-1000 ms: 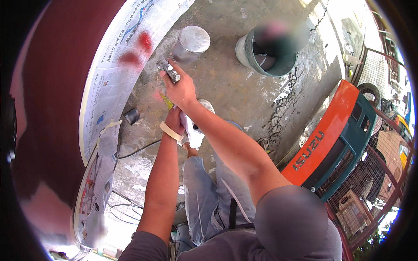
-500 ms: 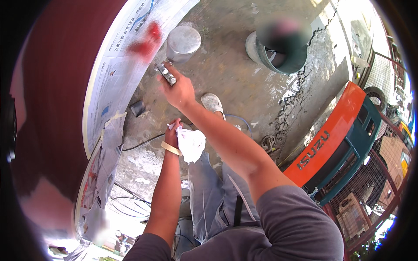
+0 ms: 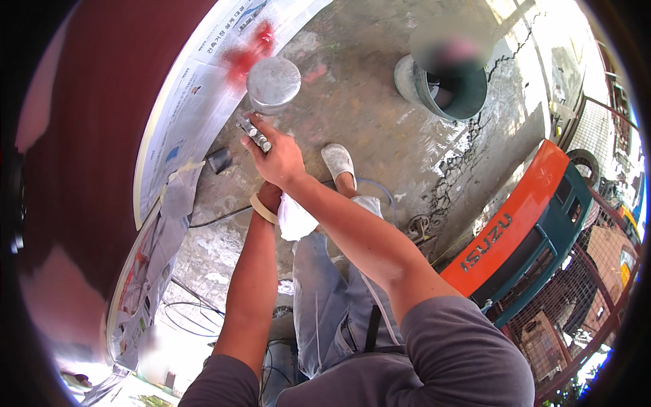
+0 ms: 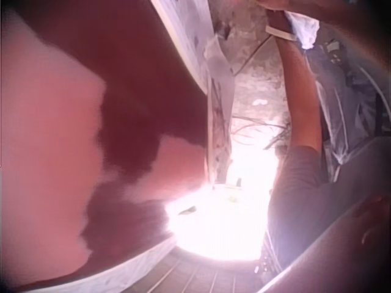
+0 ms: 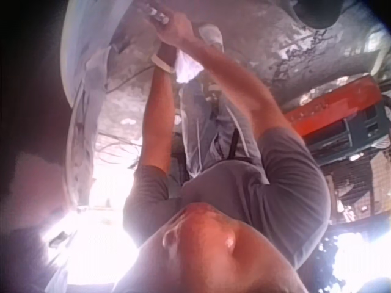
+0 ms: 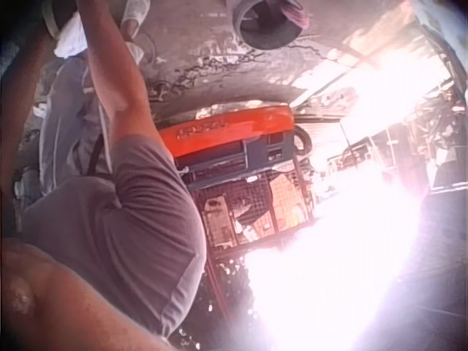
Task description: The person applies masking tape over newspaper covering a car's hood, then uses a spray gun to apply red paint to the exposed surface. They walk through the garage, retrieve a small metal part, and clean it with a cloth and solvent.
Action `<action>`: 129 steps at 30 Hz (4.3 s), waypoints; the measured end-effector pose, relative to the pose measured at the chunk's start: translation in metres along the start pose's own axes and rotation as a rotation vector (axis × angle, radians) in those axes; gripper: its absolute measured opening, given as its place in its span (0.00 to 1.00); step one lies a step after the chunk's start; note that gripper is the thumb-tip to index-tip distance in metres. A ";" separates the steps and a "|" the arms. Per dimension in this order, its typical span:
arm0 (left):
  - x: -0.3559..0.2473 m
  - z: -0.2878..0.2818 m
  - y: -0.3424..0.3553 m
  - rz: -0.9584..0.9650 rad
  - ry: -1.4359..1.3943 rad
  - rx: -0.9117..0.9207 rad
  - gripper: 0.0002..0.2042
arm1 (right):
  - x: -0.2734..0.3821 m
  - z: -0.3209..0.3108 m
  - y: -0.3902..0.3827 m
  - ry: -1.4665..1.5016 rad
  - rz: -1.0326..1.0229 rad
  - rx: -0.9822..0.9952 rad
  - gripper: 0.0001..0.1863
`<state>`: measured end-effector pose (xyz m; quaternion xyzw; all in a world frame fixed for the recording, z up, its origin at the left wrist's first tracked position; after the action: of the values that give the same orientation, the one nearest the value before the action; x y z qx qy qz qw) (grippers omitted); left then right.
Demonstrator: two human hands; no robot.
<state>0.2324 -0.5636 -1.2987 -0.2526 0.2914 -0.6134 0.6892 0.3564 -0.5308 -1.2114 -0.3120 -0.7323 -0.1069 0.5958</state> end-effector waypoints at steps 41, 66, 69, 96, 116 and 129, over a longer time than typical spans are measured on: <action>0.011 -0.129 -0.122 -0.424 0.101 -0.069 0.41 | -0.040 -0.087 0.078 -0.248 0.042 -0.348 0.27; 0.025 0.271 -0.079 0.060 1.957 -0.345 0.34 | 0.113 -0.261 -0.197 -0.196 -0.071 0.089 0.24; 0.046 0.287 -0.089 0.087 1.939 -0.400 0.35 | 0.146 -0.286 -0.218 -0.133 0.005 0.062 0.26; 0.106 0.296 -0.252 0.337 1.859 -0.465 0.32 | 0.208 -0.265 -0.354 -0.196 -0.134 0.069 0.26; 0.216 0.498 -0.255 1.498 1.812 0.414 0.54 | 0.185 -0.367 -0.385 -0.245 -0.099 -0.137 0.23; 0.346 0.681 -0.021 0.355 1.501 0.776 0.44 | 0.116 -0.647 -0.384 -0.316 -0.096 -0.308 0.26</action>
<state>0.7294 -0.9161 -0.8375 0.5221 0.4746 -0.5574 0.4376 0.6420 -1.1350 -0.8474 -0.3771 -0.8055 -0.1956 0.4131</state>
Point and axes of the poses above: each hand's wrist, its own y-axis towards the middle knuckle, its own z-axis out of the palm, x = y × z, the point moved 4 cm from there along y, towards the middle knuckle, and after that the axes turned 10 degrees about -z, right-handed, at the moved point
